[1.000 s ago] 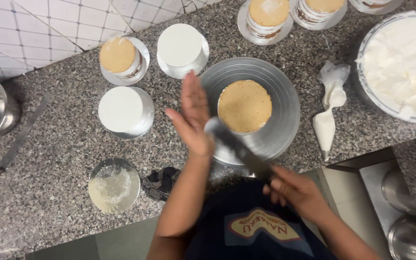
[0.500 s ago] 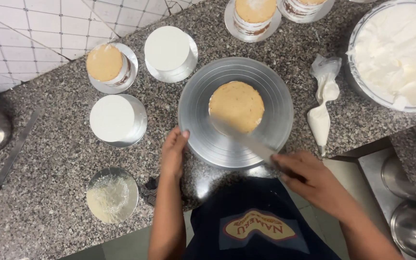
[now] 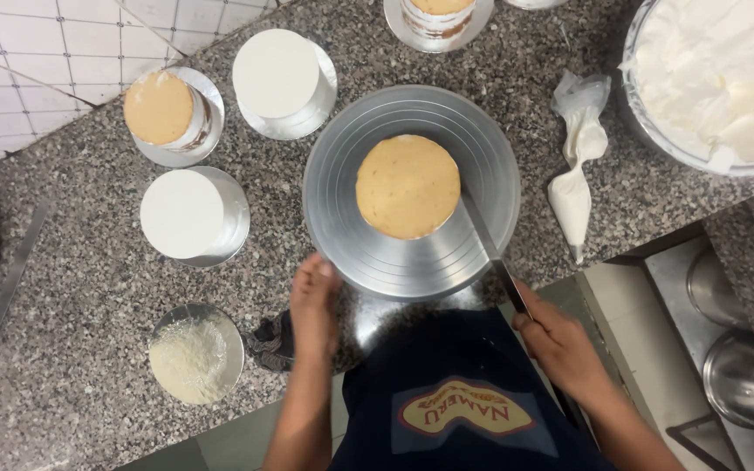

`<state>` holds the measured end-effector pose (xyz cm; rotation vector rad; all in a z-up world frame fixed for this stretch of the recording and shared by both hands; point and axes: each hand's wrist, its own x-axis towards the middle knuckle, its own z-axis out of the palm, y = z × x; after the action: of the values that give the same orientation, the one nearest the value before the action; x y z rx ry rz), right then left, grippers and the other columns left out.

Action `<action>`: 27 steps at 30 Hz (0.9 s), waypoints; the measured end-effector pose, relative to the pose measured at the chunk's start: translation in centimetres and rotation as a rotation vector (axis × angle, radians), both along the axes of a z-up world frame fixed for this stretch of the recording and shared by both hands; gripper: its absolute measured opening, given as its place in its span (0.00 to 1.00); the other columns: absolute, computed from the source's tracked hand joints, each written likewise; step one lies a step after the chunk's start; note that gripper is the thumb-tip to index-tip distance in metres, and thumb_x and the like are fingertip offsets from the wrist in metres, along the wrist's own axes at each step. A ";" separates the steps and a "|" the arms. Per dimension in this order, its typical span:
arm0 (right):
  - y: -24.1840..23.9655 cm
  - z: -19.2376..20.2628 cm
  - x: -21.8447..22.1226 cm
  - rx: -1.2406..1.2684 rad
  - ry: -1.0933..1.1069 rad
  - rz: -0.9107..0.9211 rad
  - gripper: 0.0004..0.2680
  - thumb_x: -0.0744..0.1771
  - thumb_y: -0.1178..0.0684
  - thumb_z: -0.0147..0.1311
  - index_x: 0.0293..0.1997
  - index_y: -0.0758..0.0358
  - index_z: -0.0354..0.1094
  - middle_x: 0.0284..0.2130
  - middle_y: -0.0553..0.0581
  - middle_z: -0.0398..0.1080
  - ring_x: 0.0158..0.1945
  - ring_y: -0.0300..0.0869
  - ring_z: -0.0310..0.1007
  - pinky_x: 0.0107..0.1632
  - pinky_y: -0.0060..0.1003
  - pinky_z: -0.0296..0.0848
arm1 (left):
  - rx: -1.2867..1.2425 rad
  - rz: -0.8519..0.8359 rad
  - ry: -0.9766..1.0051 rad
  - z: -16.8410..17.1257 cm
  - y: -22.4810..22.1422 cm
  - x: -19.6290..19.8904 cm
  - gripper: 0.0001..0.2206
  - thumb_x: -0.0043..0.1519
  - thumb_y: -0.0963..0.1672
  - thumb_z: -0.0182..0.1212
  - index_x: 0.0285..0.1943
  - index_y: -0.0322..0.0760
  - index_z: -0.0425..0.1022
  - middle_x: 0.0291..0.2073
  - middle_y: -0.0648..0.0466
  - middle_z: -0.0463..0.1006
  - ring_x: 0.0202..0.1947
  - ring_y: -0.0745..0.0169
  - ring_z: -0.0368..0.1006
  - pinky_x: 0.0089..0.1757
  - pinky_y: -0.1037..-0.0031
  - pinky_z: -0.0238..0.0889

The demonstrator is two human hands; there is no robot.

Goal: Apply frosting to the top and sides of a cake layer on a turntable.

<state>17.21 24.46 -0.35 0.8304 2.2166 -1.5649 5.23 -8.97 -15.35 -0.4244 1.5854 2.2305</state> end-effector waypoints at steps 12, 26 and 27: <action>-0.2 -0.7 1.2 0.091 0.171 0.080 0.21 0.66 0.56 0.51 0.70 0.56 0.60 0.30 0.59 0.72 0.34 0.41 0.73 0.42 0.34 0.71 | -0.092 0.024 0.007 1.1 1.5 1.9 0.12 0.68 0.41 0.62 0.54 0.25 0.69 0.37 0.50 0.74 0.37 0.62 0.67 0.41 0.71 0.63; -0.2 -1.6 1.7 0.126 0.149 0.068 0.20 0.66 0.55 0.51 0.69 0.57 0.61 0.34 0.62 0.73 0.39 0.46 0.76 0.46 0.37 0.72 | 0.113 -0.269 0.068 -7.6 -1.6 4.2 0.10 0.62 0.38 0.61 0.50 0.25 0.68 0.36 0.47 0.76 0.35 0.60 0.69 0.39 0.70 0.61; -0.1 -1.9 1.8 0.127 0.156 0.073 0.20 0.66 0.54 0.52 0.69 0.57 0.61 0.34 0.63 0.73 0.39 0.46 0.76 0.46 0.37 0.72 | 0.010 -0.510 0.013 -5.3 -0.5 3.9 0.13 0.60 0.40 0.63 0.52 0.29 0.71 0.35 0.48 0.80 0.37 0.59 0.73 0.41 0.69 0.65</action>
<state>19.04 24.33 -2.21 0.6736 2.4489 -1.5156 9.15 -9.50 -20.62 0.0057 1.4830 1.8495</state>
